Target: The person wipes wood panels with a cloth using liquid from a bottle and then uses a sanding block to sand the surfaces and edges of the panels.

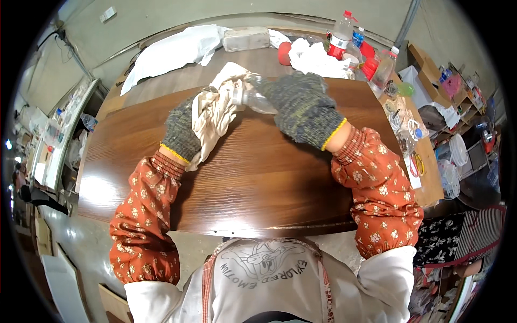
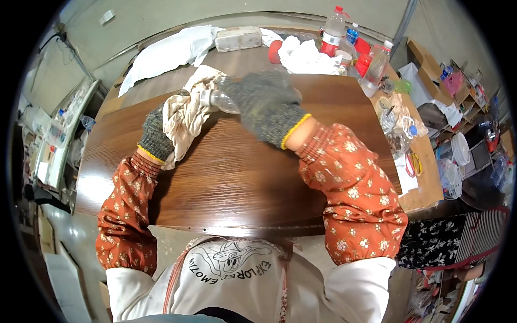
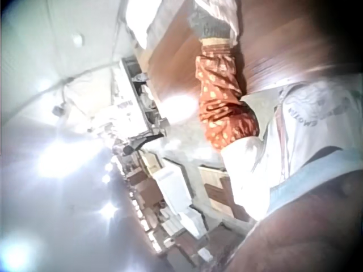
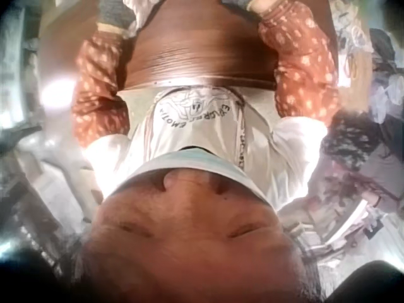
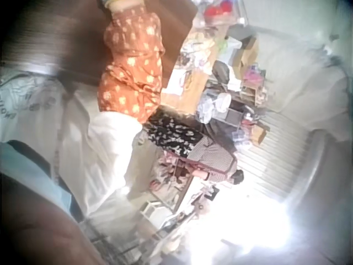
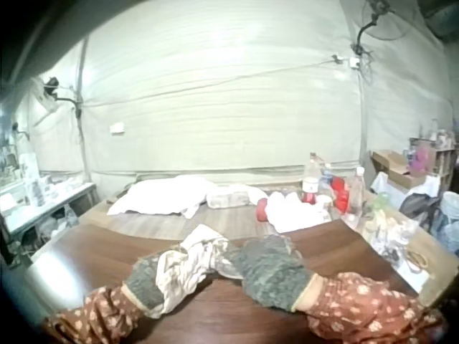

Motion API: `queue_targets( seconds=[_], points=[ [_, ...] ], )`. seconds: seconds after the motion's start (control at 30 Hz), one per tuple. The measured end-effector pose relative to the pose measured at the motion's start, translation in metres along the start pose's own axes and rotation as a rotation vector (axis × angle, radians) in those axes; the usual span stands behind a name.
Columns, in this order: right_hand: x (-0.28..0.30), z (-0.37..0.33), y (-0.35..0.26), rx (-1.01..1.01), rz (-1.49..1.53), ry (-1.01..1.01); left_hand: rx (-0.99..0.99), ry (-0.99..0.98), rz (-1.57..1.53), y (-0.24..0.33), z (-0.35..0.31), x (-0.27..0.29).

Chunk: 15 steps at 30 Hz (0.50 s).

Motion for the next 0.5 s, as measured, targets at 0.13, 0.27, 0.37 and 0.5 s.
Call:
queue_targets(
  seconds=[0.13,0.27,0.37,0.5],
  points=[
    [0.007,0.008,-0.01,0.097,-0.022,0.142,0.063,-0.008,0.231,-0.02,0.01,-0.005],
    [0.006,0.017,0.011,-0.031,-0.016,0.032,-0.164,0.208,0.449,0.013,0.034,-0.004],
    [0.021,0.018,0.018,0.025,-0.066,0.247,-0.517,0.372,0.773,0.049,0.035,0.012],
    [0.01,-0.005,0.066,-0.347,0.06,-0.197,-0.464,0.344,0.605,0.034,0.079,-0.008]
  ],
)
Point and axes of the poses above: each hand's wrist, its own z-axis towards the middle knuckle, its own x-axis out of the back of the hand, y = z × x, the point moved 6 cm from there along z, towards the middle knuckle, and after that the axes turned 8 degrees about -z, right-handed, at the moved point
